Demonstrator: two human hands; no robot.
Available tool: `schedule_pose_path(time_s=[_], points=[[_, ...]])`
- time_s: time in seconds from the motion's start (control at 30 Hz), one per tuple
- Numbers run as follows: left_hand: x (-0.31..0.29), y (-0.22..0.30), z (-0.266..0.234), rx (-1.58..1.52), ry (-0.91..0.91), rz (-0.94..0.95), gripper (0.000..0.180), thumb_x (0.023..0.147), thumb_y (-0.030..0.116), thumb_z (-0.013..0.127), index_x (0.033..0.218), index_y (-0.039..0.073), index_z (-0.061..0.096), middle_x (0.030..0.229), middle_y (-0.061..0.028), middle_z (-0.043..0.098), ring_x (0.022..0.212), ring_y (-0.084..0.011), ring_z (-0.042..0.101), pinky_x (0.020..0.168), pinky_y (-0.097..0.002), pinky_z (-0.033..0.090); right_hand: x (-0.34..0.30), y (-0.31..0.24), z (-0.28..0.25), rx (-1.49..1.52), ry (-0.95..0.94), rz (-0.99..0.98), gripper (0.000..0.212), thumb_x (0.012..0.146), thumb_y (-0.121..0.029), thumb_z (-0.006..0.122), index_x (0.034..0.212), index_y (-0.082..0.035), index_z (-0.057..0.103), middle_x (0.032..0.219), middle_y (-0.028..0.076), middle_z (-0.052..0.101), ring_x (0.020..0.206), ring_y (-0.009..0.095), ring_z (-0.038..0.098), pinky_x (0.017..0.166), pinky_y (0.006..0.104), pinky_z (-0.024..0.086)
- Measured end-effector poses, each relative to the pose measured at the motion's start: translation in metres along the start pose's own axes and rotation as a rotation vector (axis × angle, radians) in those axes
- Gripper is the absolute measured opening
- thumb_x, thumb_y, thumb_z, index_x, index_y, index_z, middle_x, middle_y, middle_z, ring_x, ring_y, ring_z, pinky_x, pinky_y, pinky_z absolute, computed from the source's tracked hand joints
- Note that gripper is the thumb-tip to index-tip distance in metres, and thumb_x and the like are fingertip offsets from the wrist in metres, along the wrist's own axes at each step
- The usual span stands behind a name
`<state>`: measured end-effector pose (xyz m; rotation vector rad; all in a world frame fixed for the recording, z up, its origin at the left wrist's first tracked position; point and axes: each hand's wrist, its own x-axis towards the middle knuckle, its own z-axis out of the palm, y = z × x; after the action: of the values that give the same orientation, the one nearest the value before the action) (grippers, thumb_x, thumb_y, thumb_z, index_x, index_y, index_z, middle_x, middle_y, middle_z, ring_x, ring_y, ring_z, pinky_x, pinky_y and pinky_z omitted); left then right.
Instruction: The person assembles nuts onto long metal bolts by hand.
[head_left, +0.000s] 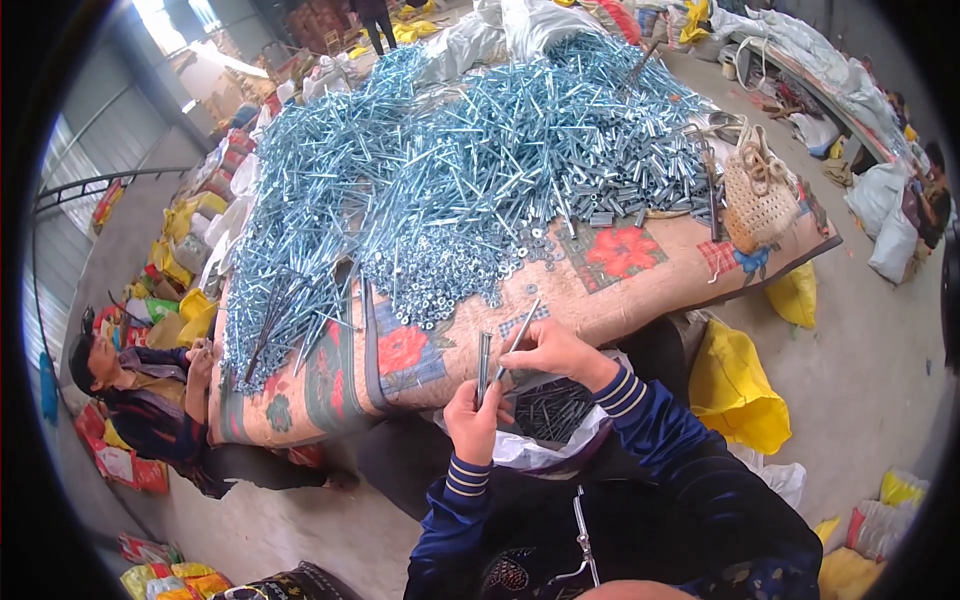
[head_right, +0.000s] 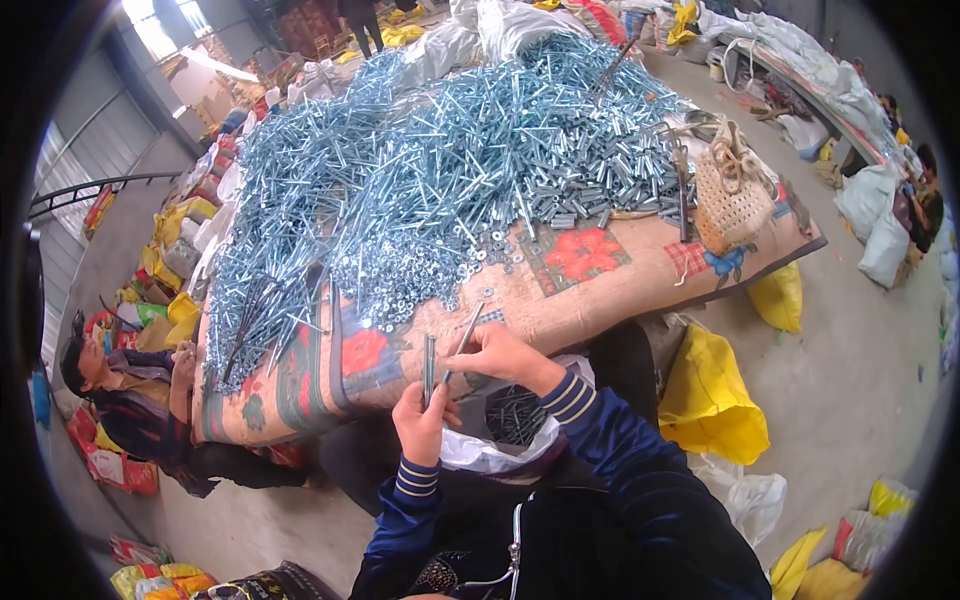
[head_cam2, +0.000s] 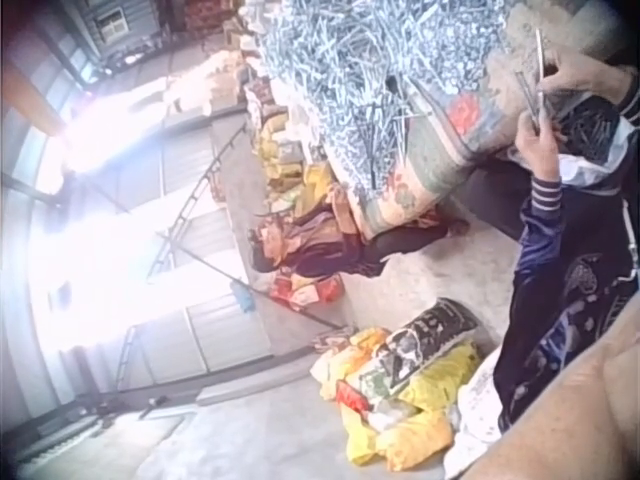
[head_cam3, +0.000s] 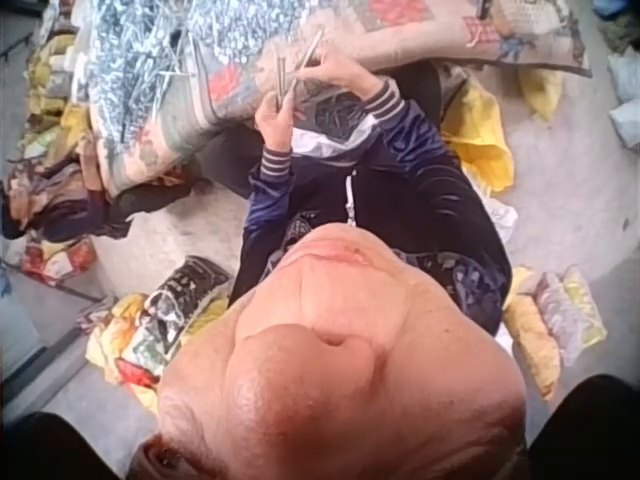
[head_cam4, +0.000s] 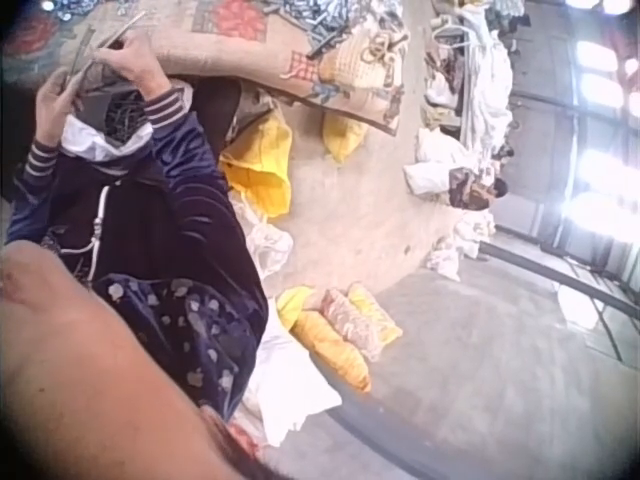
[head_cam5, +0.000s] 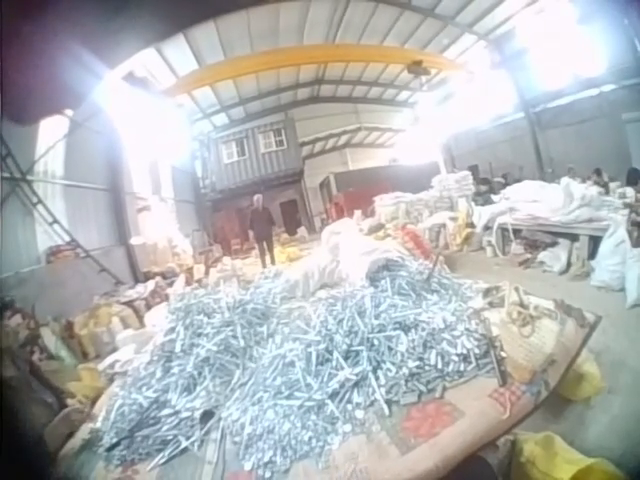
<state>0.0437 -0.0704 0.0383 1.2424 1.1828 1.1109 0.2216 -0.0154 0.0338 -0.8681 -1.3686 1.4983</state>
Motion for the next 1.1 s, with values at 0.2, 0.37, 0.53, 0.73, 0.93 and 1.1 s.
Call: schedule_pose_path(time_s=[0.2, 0.37, 0.53, 0.73, 0.93, 1.1], points=[[-0.008, -0.003, 0.002, -0.022, 0.046, 0.054, 0.014, 0.088, 0.011, 0.059, 0.083, -0.002, 0.059, 0.06, -0.0061, 0.058, 0.044, -0.0096, 0.053, 0.041, -0.0211, 0.041, -0.008, -0.003, 0.009, 0.072, 0.021, -0.102, 0.016, 0.079, -0.013, 0.069, 0.086, 0.001, 0.064, 0.077, 0.004, 0.065, 0.07, 0.008, 0.056, 0.064, 0.0248, 0.046], [-0.003, -0.01, -0.003, -0.102, 0.033, -0.066, 0.019, 0.093, 0.02, 0.053, 0.085, 0.004, 0.059, 0.056, 0.001, 0.05, 0.043, -0.0042, 0.042, 0.04, -0.0184, 0.031, -0.018, -0.003, 0.017, -0.424, 0.262, -0.187, 0.016, 0.079, -0.017, 0.069, 0.081, -0.001, 0.065, 0.075, 0.008, 0.064, 0.065, 0.011, 0.059, 0.056, 0.0284, 0.045], [0.014, -0.005, -0.016, -0.4, -0.021, -0.19, 0.015, 0.096, 0.02, 0.047, 0.099, 0.007, 0.054, 0.061, 0.0026, 0.044, 0.045, -0.0038, 0.034, 0.039, -0.0188, 0.025, -0.043, 0.001, -0.005, -0.929, 0.082, -0.287, 0.023, 0.074, -0.025, 0.068, 0.08, -0.004, 0.063, 0.071, 0.012, 0.058, 0.065, 0.027, 0.06, 0.057, 0.0369, 0.046], [0.024, -0.011, -0.02, -0.456, -0.04, -0.352, 0.025, 0.094, 0.017, 0.05, 0.114, 0.002, 0.053, 0.065, 0.0023, 0.044, 0.046, -0.0039, 0.031, 0.04, -0.0179, 0.022, -0.029, 0.004, -0.078, -0.742, 0.368, -0.175, 0.02, 0.077, -0.024, 0.06, 0.084, -0.006, 0.065, 0.075, 0.016, 0.063, 0.068, 0.031, 0.062, 0.061, 0.0389, 0.048], [0.037, -0.013, -0.008, -0.561, -0.15, -0.403, 0.031, 0.094, 0.017, 0.049, 0.12, 0.001, 0.05, 0.071, -0.0014, 0.05, 0.049, -0.0059, 0.037, 0.042, -0.0181, 0.025, 0.026, 0.01, -0.178, -1.308, 0.996, -0.225, 0.012, 0.075, -0.019, 0.06, 0.084, -0.011, 0.065, 0.081, 0.013, 0.06, 0.076, 0.031, 0.061, 0.066, 0.0422, 0.049], [0.049, -0.011, -0.002, -0.648, -0.197, -0.412, 0.03, 0.095, 0.017, 0.048, 0.121, 0.001, 0.048, 0.074, -0.0019, 0.052, 0.051, -0.0068, 0.04, 0.044, -0.0187, 0.028, 0.064, 0.017, -0.205, -1.782, 0.721, -0.156, 0.009, 0.074, -0.015, 0.06, 0.081, -0.011, 0.064, 0.081, 0.01, 0.059, 0.08, 0.029, 0.06, 0.068, 0.0423, 0.049]])
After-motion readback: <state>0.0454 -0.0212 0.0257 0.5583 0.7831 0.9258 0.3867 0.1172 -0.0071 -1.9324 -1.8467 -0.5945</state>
